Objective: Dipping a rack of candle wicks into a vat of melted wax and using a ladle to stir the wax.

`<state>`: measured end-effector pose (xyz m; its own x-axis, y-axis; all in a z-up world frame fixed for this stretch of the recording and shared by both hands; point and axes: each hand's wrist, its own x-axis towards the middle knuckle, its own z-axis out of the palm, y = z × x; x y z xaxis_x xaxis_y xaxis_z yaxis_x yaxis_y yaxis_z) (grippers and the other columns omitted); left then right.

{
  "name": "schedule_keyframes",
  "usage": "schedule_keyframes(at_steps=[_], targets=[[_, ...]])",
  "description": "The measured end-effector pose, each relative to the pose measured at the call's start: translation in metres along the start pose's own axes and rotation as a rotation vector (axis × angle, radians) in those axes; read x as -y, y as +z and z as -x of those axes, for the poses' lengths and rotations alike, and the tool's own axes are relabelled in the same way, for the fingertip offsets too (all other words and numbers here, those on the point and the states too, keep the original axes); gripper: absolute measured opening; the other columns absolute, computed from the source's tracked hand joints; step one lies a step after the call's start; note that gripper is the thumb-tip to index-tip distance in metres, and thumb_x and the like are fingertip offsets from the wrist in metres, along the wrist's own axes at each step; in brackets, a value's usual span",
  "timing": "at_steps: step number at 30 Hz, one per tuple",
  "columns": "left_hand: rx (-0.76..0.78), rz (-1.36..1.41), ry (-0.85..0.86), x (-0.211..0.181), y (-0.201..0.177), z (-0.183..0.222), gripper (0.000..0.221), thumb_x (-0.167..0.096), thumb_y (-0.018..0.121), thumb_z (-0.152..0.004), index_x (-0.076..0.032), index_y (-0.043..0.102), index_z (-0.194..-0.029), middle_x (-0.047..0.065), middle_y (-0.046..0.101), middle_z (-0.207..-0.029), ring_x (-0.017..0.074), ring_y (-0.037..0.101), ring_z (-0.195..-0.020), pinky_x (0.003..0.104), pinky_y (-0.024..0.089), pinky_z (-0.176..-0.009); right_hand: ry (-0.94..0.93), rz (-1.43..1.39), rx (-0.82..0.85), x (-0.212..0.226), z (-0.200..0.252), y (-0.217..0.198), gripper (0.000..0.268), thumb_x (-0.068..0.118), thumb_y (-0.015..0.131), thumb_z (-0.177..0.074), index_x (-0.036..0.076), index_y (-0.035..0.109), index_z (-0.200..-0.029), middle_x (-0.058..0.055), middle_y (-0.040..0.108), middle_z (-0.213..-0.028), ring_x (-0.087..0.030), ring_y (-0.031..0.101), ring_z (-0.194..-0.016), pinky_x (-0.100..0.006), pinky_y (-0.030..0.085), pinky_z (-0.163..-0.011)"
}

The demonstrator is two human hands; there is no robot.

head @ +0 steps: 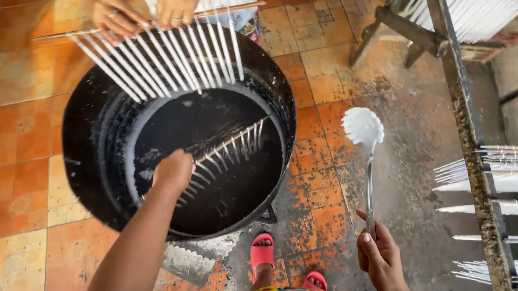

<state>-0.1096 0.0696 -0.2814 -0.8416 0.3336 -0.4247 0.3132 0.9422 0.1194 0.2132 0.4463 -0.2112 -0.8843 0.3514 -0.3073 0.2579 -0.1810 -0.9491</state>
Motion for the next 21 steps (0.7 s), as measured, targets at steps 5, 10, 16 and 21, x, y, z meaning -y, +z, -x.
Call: schedule_keyframes(at_steps=[5,10,16,21], targets=[[-0.189,-0.092,-0.076,-0.008,-0.077,0.033,0.006,-0.01,0.062,-0.096,-0.005,0.064,-0.097,0.016,0.056,-0.103,0.0431,0.061,-0.084,0.053,0.05,-0.065,-0.092,-0.038,0.074,0.006,0.003,-0.013,0.054,0.023,0.048,-0.103,0.006,0.046,-0.153,0.006,0.027,-0.057,-0.007,0.022,-0.044,-0.025,0.018,-0.041],[-0.328,-0.123,-0.153,-0.049,-0.177,0.101,0.022,-0.014,0.054,-0.104,0.003,0.067,-0.107,0.02,0.067,-0.105,0.0427,0.07,-0.089,0.054,0.06,-0.069,-0.176,-0.022,0.132,0.013,0.007,-0.024,0.055,0.024,0.048,-0.103,0.008,0.042,-0.155,0.006,0.028,-0.058,-0.006,0.024,-0.045,-0.024,0.02,-0.041],[-0.452,-0.23,-0.158,-0.061,-0.245,0.149,0.02,0.008,0.053,-0.092,0.004,0.07,-0.102,0.02,0.066,-0.106,0.0452,0.069,-0.088,0.057,0.058,-0.065,-0.266,-0.022,0.181,0.027,0.01,-0.027,0.056,0.027,0.048,-0.103,0.004,0.042,-0.153,0.006,0.029,-0.059,-0.006,0.022,-0.044,-0.025,0.018,-0.041],[-0.566,-0.373,-0.183,-0.056,-0.273,0.16,0.036,-0.028,0.065,-0.104,0.002,0.068,-0.123,0.013,0.065,-0.1,0.0382,0.071,-0.083,0.051,0.06,-0.062,-0.376,-0.08,0.223,0.038,0.004,-0.025,0.044,0.029,0.044,-0.108,0.005,0.049,-0.144,0.005,0.038,-0.062,-0.006,0.025,-0.042,-0.025,0.021,-0.034]])
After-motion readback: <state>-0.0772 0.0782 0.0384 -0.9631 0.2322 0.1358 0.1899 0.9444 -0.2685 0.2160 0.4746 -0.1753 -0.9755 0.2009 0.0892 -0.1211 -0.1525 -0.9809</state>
